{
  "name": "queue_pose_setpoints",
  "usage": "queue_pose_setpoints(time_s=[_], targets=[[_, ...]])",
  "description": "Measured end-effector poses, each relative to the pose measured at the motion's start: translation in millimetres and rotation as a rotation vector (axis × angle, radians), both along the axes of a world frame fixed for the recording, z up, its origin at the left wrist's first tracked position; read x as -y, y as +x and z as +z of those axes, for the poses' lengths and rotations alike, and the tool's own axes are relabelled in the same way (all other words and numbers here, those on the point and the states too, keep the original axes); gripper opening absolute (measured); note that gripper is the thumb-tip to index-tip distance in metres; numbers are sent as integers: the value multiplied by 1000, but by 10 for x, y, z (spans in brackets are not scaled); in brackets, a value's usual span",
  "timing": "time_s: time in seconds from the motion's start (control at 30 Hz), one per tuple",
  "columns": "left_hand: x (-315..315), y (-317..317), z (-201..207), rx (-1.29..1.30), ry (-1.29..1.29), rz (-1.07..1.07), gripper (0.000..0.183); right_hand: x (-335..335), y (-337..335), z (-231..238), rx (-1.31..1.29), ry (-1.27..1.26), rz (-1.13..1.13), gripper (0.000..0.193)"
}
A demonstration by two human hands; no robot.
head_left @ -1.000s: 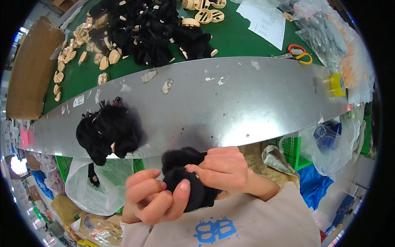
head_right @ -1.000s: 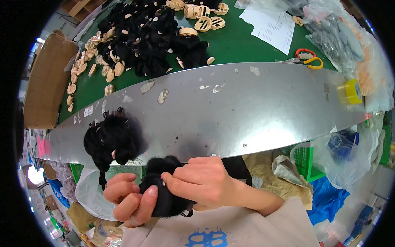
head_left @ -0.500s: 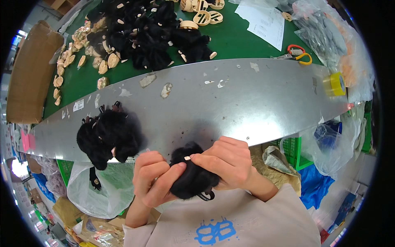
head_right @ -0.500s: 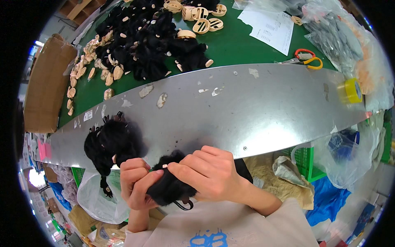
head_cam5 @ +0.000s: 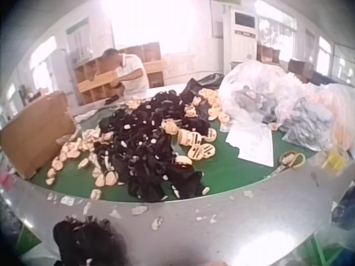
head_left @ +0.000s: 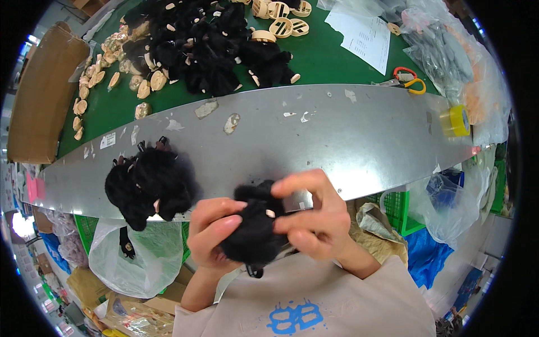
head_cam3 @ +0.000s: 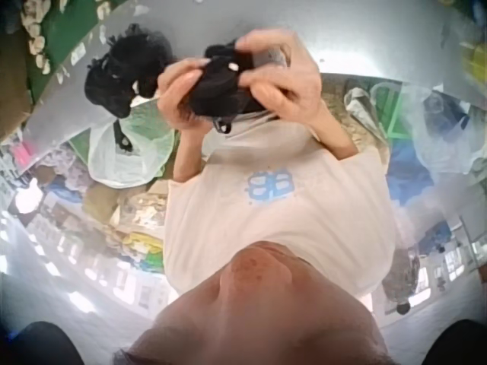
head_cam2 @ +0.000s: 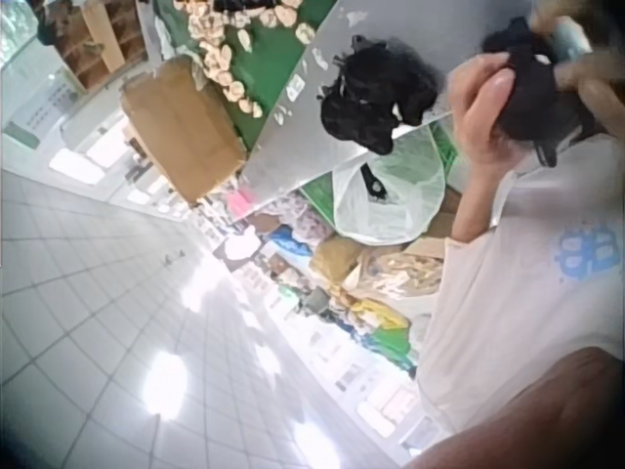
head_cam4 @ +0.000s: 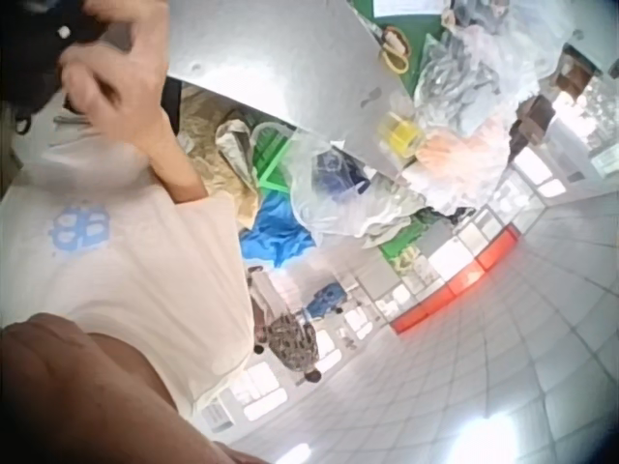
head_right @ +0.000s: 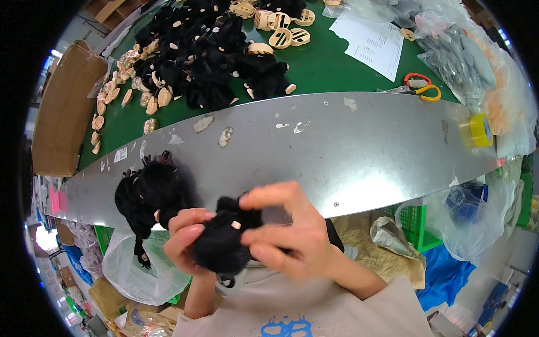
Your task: The person repeatedly picks up small black plush toys and wooden circular parts, inserts the wooden pieces into the plush bodies, and places the assembled toys on the table. The process is repeated for multiple units.
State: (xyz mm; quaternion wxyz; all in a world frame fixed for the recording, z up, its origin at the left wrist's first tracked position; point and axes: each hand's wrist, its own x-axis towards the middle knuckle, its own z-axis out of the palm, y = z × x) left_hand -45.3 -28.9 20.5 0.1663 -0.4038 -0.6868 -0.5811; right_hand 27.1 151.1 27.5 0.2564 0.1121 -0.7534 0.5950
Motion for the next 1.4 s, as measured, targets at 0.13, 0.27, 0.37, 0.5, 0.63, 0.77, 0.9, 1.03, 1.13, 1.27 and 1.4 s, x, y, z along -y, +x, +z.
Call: queue_pose_setpoints(time_s=[0.13, 0.27, 0.37, 0.5, 0.63, 0.77, 0.9, 1.03, 1.13, 1.27, 1.4], targets=[[-115, 42, 84, 162, -112, -30, 50, 64, -46, 15, 320, -380, 123, 55], [-86, 99, 89, 226, -339, -19, 61, 15, -104, -1, 248, 49, 43, 63], [-60, 65, 116, 422, -351, -176, 66, -20, -78, -2, 349, 60, -15, 65], [33, -38, 98, 770, -65, -483, 70, -21, -94, -1, 215, 281, -116, 67], [14, -83, -83, 857, -65, -360, 54, -23, -138, 0, 234, 335, 42, 75], [135, -69, -117, 1002, -40, -274, 47, -117, -269, 119, 259, 339, 215, 70], [141, -92, -144, 1066, 13, -311, 42, -244, -415, 172, 286, 424, 329, 65], [56, -148, -20, 1143, 89, -369, 37, -280, -549, 163, 140, 549, 318, 58], [37, -174, -27, 1119, 74, -227, 33, -420, -807, 235, 76, 646, 358, 43], [-72, -209, -50, 1115, 105, 19, 35, -1124, -1719, -23, -109, 847, -132, 21], [-171, -248, -87, 1026, 83, 109, 36, -1788, -2350, -285, -29, 1108, -323, 14]])
